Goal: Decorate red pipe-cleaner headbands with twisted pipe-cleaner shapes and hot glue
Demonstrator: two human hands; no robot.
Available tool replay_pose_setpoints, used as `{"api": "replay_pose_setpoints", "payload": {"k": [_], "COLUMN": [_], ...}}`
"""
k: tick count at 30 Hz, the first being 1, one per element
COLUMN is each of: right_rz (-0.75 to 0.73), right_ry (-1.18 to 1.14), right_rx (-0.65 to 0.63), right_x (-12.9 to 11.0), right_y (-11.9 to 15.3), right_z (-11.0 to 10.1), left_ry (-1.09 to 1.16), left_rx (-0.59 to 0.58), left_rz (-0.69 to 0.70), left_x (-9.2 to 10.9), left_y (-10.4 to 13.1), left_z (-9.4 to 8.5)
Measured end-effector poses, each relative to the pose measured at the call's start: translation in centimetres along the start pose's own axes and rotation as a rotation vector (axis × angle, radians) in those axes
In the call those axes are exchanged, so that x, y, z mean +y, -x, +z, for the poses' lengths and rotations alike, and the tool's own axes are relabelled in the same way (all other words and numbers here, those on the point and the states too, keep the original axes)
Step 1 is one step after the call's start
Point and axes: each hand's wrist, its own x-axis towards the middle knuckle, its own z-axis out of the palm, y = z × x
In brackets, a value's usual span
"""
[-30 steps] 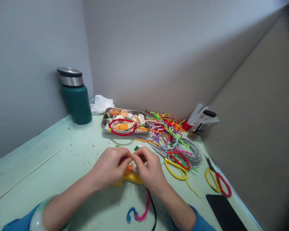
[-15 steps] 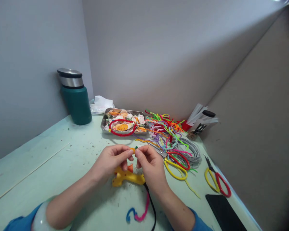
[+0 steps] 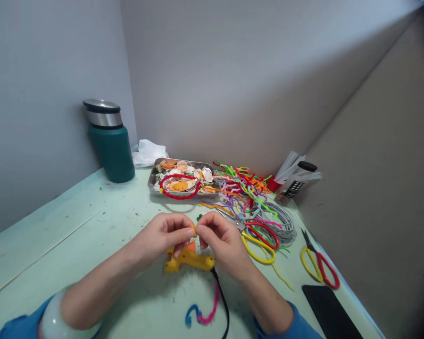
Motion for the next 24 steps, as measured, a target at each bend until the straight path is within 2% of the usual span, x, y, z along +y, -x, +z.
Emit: {"api": "replay_pose_setpoints", "payload": {"k": [3, 5, 9, 11, 14, 16, 24], "right_rz": [0.106, 0.208, 0.386, 0.373, 0.195, 0.091, -0.044], "right_ry": [-0.047, -0.118, -0.211, -0.191, -0.090, -0.038, 0.128], "right_rx": [-0.105, -0.226, -0.443, -0.388, -0.137, -0.026, 0.026], "right_x": [-0.7, -0.9, -0.5, -0.2, -0.1, -0.2, -0.1], "right_y": [-0.1, -0.1, -0.1, -0.3, -0.5, -0.7, -0.2], "right_z": [-0.7, -1.3, -2.1, -2.1, -1.8, -1.5, -0.4], "left_ry": [-0.035, -0.079, -0.304, -0.294, -0.112, -0.019, 0.041], "left_rx": [-0.072, -0.162, -0.298, -0.228, 0.024, 0.125, 0.083], "left_rz": [-0.024, -0.032, 0.052, 0.042, -0.018, -0.032, -0.047], "left_x": [0.2, 0.4, 0.9, 1.0, 0.7, 0.5, 0.4], "left_y": [0.2, 0.5, 0.9, 0.7, 0.2, -0.1, -0.2], "left_z": [-0.3, -0.3, -0.2, -0.1, -0.1, -0.1, 0.2]}}
